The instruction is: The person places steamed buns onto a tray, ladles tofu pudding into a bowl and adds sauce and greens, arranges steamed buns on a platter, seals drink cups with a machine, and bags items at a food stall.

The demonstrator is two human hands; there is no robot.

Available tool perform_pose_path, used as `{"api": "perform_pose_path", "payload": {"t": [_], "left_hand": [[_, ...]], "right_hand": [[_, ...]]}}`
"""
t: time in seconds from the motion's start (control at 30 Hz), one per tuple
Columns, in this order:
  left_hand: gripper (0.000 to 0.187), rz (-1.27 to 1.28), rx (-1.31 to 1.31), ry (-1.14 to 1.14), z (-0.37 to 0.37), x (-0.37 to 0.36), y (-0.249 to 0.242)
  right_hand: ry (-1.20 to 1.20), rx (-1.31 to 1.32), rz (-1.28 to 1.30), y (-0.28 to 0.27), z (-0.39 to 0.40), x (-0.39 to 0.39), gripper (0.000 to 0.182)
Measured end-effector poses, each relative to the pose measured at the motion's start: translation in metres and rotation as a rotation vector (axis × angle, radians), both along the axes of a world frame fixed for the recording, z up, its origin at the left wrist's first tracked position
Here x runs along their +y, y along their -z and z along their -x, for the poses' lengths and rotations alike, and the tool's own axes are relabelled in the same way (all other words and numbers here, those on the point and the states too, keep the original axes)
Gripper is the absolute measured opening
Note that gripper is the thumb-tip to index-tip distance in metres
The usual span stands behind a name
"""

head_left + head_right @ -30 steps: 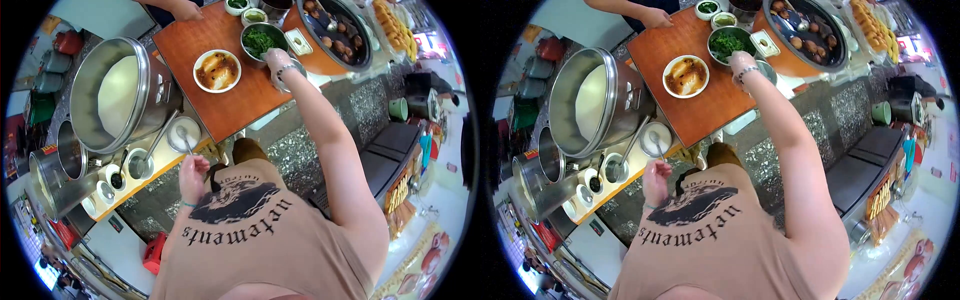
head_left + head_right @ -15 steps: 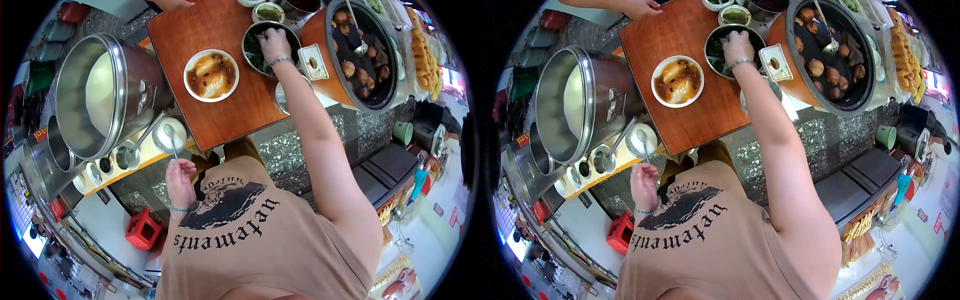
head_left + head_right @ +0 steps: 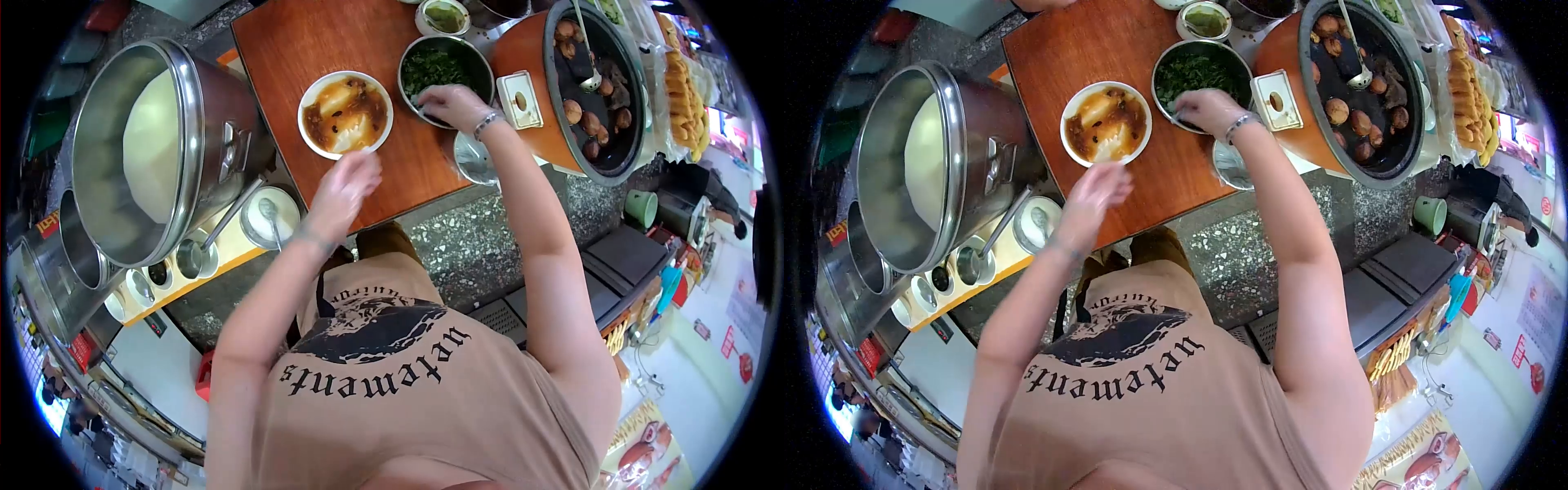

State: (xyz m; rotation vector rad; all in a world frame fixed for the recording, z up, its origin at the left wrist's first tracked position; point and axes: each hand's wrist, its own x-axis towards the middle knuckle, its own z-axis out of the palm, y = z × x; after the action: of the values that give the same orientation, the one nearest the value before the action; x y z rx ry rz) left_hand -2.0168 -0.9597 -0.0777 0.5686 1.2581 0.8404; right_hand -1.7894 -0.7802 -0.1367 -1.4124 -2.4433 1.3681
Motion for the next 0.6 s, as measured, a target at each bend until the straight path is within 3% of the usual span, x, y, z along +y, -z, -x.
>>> {"api": "perform_pose_path", "payload": {"t": [0.07, 0.13, 0.17, 0.23, 0.33, 0.4, 0.47, 0.53, 0.6], "left_hand": [[0.044, 0.01, -0.04, 0.056, -0.026, 0.039, 0.016], [0.048, 0.041, -0.05, 0.076, -0.049, 0.066, 0.029], [0.049, 0.101, -0.078, 0.043, -0.061, 0.076, 0.032], [0.051, 0.15, -0.107, 0.01, -0.076, 0.091, 0.039], [0.035, 0.103, -0.149, -0.149, -0.089, 0.093, 0.054], [0.042, 0.067, -0.196, -0.172, -0.09, 0.095, 0.06], [0.047, 0.056, -0.171, -0.162, -0.09, 0.094, 0.063], [0.052, 0.043, -0.144, -0.157, -0.091, 0.094, 0.063], [0.064, 0.05, -0.129, -0.169, -0.091, 0.094, 0.059]], "right_hand": [[0.066, 0.048, -0.112, 0.018, -0.005, 0.0, 0.022], [0.416, -0.023, -0.438, 0.016, -0.004, -0.004, 0.019], [0.452, -0.164, -0.549, 0.021, -0.005, -0.004, 0.02], [0.503, -0.203, -0.555, 0.024, -0.006, -0.001, 0.021], [0.587, -0.198, -0.521, 0.025, -0.006, 0.0, 0.021], [0.4, -0.234, -0.495, 0.024, -0.003, -0.004, 0.021], [0.377, -0.145, -0.44, 0.021, -0.001, -0.007, 0.019], [0.636, -0.004, -0.337, 0.023, 0.0, -0.003, 0.018], [0.611, -0.006, -0.393, 0.031, 0.001, 0.004, 0.018]]}}
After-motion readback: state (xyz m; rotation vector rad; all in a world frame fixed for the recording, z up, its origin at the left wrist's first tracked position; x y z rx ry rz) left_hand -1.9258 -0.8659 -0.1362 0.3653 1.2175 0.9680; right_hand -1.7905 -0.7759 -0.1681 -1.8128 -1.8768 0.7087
